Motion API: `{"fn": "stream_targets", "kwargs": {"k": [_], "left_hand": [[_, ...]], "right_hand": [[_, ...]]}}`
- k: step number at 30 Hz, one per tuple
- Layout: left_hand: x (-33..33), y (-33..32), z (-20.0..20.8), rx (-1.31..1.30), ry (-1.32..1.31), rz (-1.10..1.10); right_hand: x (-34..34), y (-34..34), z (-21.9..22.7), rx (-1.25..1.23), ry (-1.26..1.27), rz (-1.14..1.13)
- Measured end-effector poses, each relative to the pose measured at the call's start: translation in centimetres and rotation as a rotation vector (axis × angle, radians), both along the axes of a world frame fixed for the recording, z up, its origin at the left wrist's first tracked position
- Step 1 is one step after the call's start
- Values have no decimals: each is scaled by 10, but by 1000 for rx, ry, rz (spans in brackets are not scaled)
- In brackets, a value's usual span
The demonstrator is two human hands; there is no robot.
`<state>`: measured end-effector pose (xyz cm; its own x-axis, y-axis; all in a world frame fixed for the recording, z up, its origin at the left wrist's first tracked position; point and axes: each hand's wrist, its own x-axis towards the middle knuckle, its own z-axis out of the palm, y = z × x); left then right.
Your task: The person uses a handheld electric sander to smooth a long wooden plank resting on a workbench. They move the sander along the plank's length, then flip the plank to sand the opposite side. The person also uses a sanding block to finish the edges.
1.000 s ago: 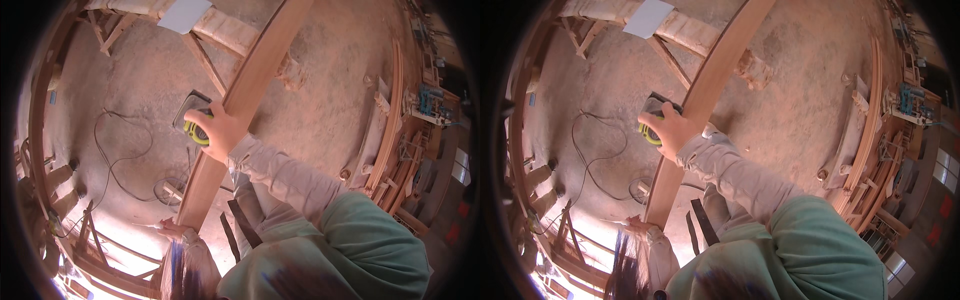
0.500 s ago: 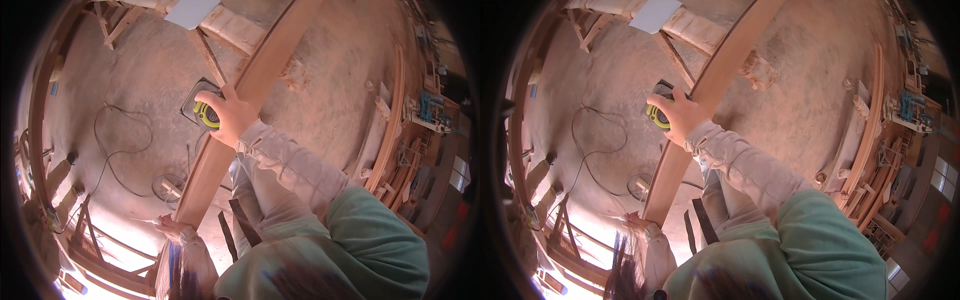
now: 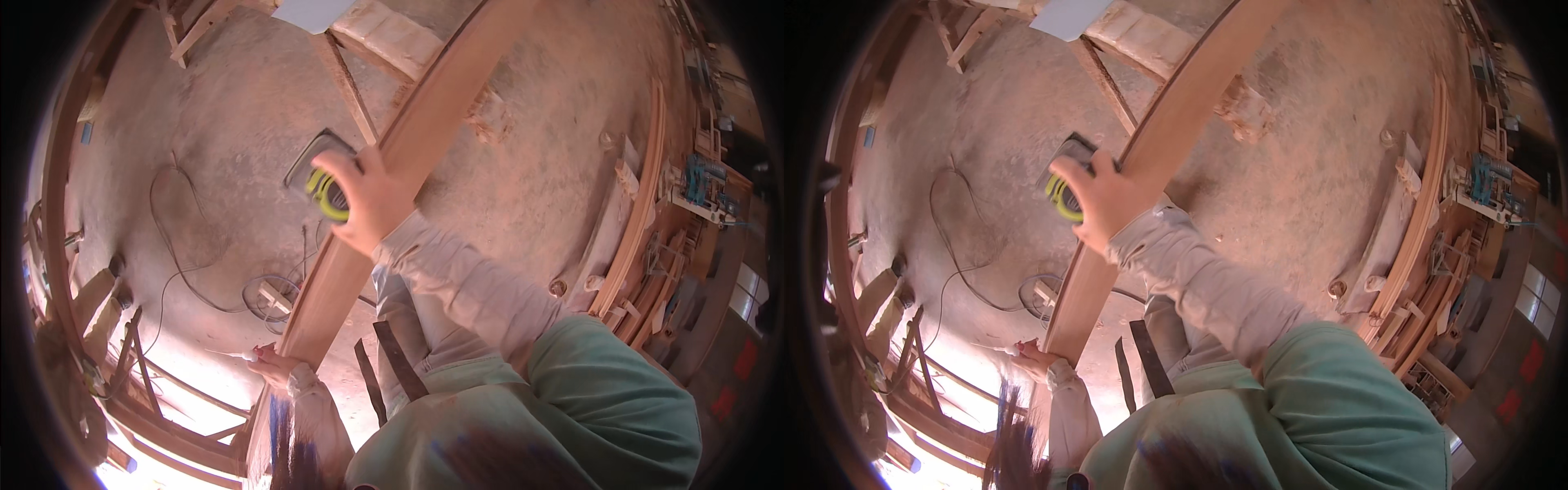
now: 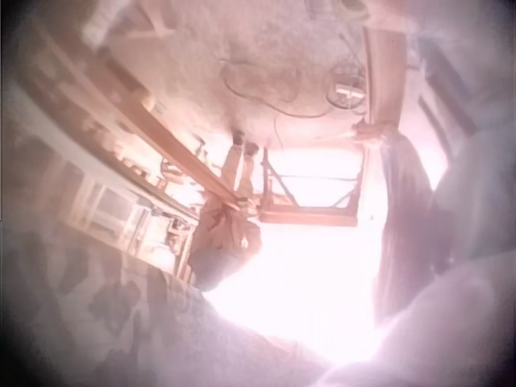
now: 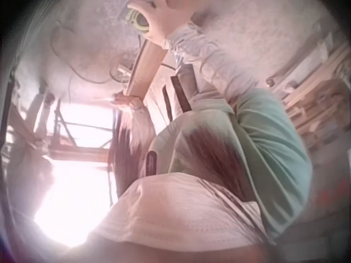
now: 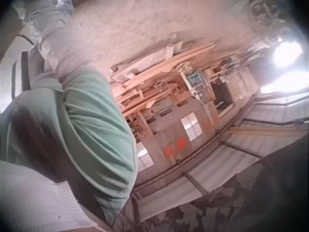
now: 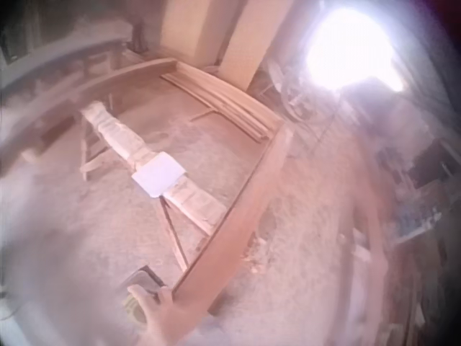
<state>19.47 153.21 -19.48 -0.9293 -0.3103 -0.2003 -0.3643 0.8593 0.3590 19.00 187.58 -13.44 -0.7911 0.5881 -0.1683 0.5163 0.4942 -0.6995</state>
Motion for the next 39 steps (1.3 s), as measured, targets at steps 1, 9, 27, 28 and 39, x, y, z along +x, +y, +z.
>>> {"fn": "stream_targets", "kwargs": {"k": [1, 9, 27, 28, 39], "left_hand": [[0, -2, 2, 1, -14, 4], [4, -24, -25, 36, 117, -44], [-1, -79, -61, 244, 228, 33], [3, -89, -67, 225, 232, 27], [1, 6, -3, 24, 6, -57]], "right_hand": [[-1, -10, 3, -37, -46, 3], [3, -62, 6, -69, -22, 74], [0, -35, 13, -3, -33, 55], [1, -36, 11, -21, -35, 62], [7, 20, 7, 11, -79, 28]]}}
